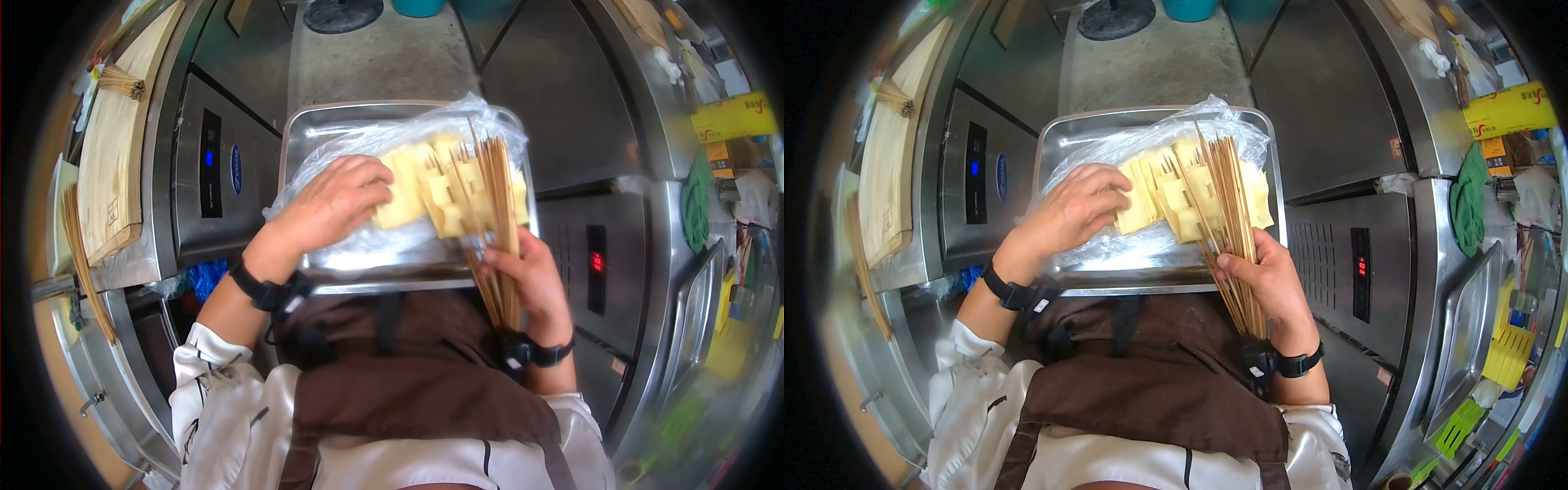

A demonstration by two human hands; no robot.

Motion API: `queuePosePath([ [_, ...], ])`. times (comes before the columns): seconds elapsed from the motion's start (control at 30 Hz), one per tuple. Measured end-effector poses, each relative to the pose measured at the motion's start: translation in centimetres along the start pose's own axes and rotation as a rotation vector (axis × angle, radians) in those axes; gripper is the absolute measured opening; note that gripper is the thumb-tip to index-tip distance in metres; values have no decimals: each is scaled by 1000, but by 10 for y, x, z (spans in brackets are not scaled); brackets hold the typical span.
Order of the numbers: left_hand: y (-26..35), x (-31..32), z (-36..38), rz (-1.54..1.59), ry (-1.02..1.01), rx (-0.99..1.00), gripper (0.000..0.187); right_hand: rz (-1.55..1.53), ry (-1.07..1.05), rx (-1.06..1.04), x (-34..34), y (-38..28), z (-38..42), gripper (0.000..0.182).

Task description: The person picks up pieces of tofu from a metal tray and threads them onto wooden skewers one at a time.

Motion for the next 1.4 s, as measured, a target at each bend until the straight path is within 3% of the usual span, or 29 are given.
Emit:
queuePosePath([
  [0.3,-3,7,-8,-24,-105,94,15,7,-2,1,0,0,-1,19],
  [1.0,0,3,-15,-28,-91,86,9,-16,-2,11,-1,0,-1,20],
  [1.1,-5,2,-15,-26,-26,28,9,6,7,11,0,-1,-2,19],
  [1.2,-15,-10,-13,71,169,-82,10,32,28,2,-4,0,-2,19],
  [1.3,-62,1,6,518,295,-559,9,41,40,-11,-3,0,-1,18],
  [1.4,-80,12,14,979,491,-804,9,57,41,0,0,-3,1,18],
])
Point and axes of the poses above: each hand's wrist, its own z-axis away from the middle knuckle, its own x-axis out of the palm, y = z × x, the point moved 10 cm from there along -z, towards the middle knuckle, and after that the axes turned 3 degrees about -x, right-handed, at the moved point
